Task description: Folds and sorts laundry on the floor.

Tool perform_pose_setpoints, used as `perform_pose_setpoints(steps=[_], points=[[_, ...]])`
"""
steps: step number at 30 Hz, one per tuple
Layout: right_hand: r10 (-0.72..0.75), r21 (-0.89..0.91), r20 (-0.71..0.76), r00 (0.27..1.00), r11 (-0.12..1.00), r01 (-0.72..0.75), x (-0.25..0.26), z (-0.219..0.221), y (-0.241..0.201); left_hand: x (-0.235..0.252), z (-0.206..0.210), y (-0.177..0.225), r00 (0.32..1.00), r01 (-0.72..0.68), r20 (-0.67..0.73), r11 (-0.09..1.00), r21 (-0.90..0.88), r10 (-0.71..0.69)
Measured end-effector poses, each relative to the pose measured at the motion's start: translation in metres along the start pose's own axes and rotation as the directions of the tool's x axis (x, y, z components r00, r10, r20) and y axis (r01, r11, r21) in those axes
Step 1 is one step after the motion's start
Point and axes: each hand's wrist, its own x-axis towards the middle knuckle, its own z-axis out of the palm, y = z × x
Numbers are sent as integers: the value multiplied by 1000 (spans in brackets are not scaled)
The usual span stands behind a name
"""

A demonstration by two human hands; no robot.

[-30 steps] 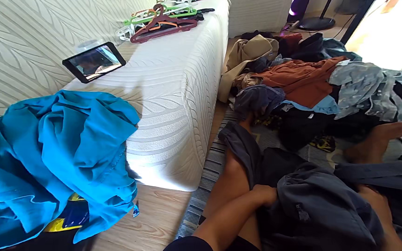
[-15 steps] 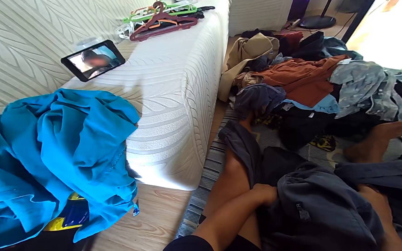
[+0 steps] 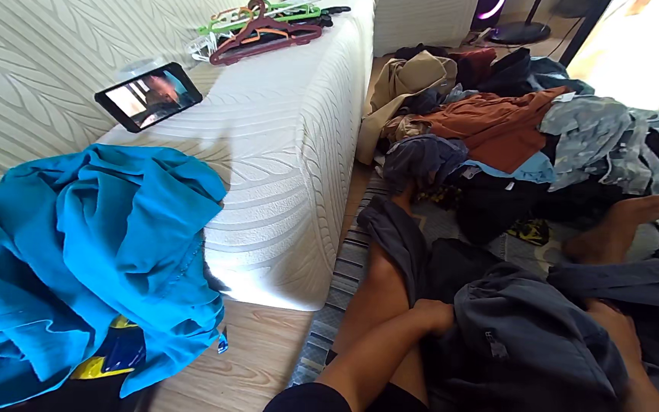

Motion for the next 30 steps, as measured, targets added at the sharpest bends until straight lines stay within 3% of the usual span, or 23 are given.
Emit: perform_pose_setpoints(steps=[19,23,30], points=[[-41,-19,-50,998,999,40,6,11,12,4,1,-2,1000,-15,-1,1000,24,15],[-4,-2,-12,1000,1000,4,0,-1,-1,4,2,-2,1000,-7,-1,1000,12,7],[-71,-21,-58,996,997,70,8,14,17,3,2,-3,1000,-19,-14,1000,8,19]])
